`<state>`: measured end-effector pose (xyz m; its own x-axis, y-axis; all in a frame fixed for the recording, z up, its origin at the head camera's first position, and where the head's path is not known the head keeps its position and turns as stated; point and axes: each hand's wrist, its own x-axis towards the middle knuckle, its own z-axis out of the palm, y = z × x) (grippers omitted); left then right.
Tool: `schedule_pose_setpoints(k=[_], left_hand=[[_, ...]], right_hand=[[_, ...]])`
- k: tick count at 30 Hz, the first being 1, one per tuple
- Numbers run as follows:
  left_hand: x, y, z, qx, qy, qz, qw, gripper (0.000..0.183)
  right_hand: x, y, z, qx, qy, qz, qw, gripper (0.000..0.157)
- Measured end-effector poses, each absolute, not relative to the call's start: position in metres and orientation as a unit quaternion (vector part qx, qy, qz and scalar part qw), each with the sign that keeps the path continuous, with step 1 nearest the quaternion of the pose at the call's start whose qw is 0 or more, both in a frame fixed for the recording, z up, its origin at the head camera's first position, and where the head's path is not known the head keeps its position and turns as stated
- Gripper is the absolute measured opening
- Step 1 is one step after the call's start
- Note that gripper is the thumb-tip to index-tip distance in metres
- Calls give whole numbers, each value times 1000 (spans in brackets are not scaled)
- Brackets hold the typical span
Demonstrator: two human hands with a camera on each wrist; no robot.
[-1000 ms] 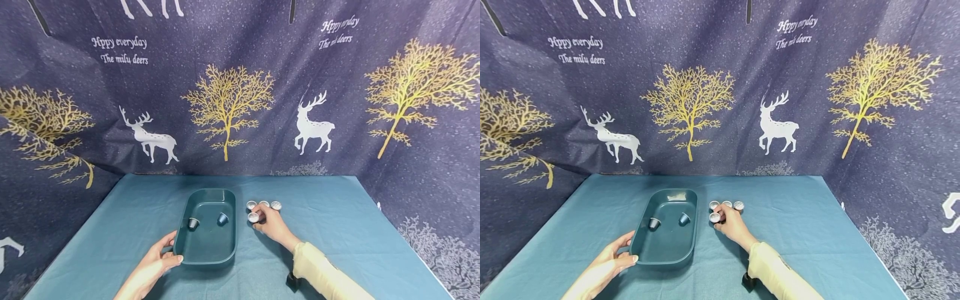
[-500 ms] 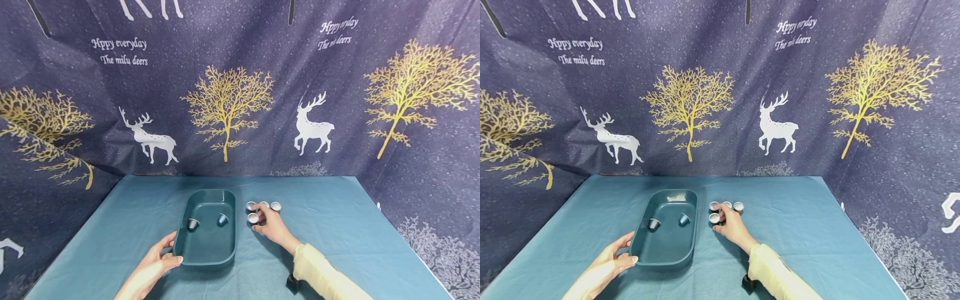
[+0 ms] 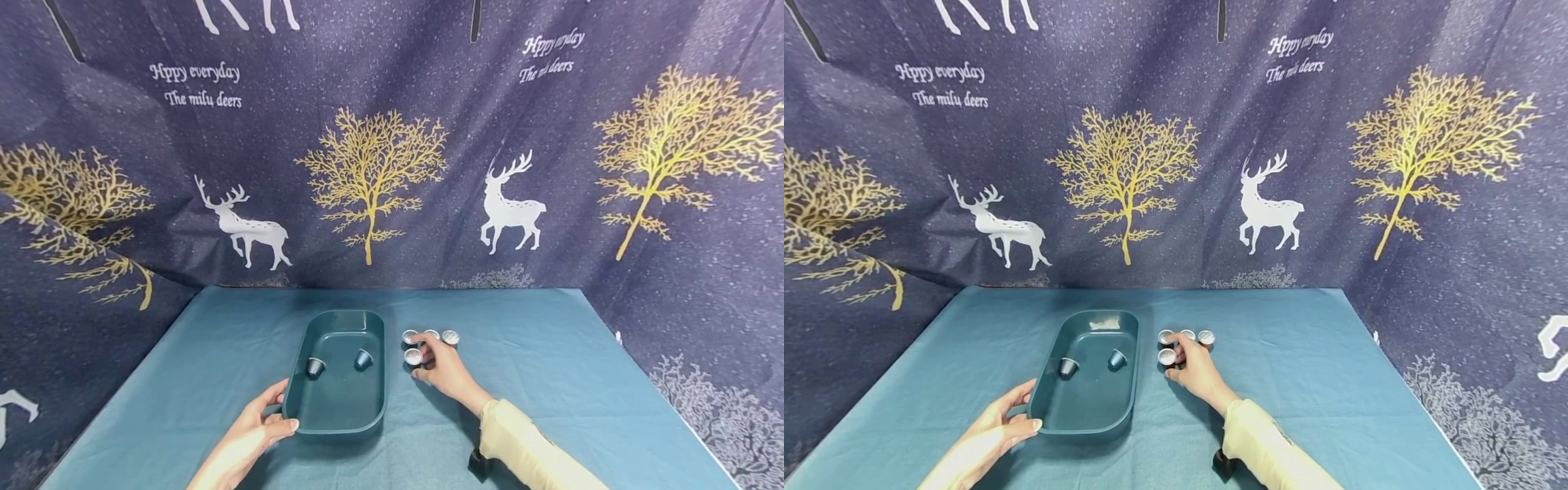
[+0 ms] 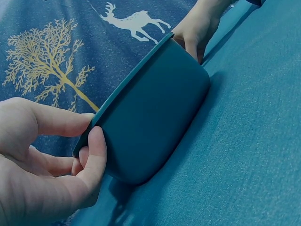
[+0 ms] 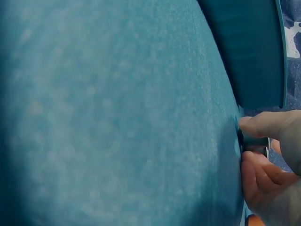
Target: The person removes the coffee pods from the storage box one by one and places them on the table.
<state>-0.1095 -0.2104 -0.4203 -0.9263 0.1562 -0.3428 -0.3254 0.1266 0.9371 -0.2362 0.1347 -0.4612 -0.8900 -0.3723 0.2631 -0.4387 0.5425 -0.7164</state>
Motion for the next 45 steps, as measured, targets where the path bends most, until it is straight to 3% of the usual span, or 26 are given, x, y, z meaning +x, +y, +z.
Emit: schedule_pose_setpoints(k=[22,45], left_hand=[[-109,-211,-419,-66,724,662,185,79],[-109,-209,-419,-74,724,661,182,79]], right_hand=[[-220,143,-447,213,-872,441,-2,67],[-225,146,-408,199,-867,456,34,68]])
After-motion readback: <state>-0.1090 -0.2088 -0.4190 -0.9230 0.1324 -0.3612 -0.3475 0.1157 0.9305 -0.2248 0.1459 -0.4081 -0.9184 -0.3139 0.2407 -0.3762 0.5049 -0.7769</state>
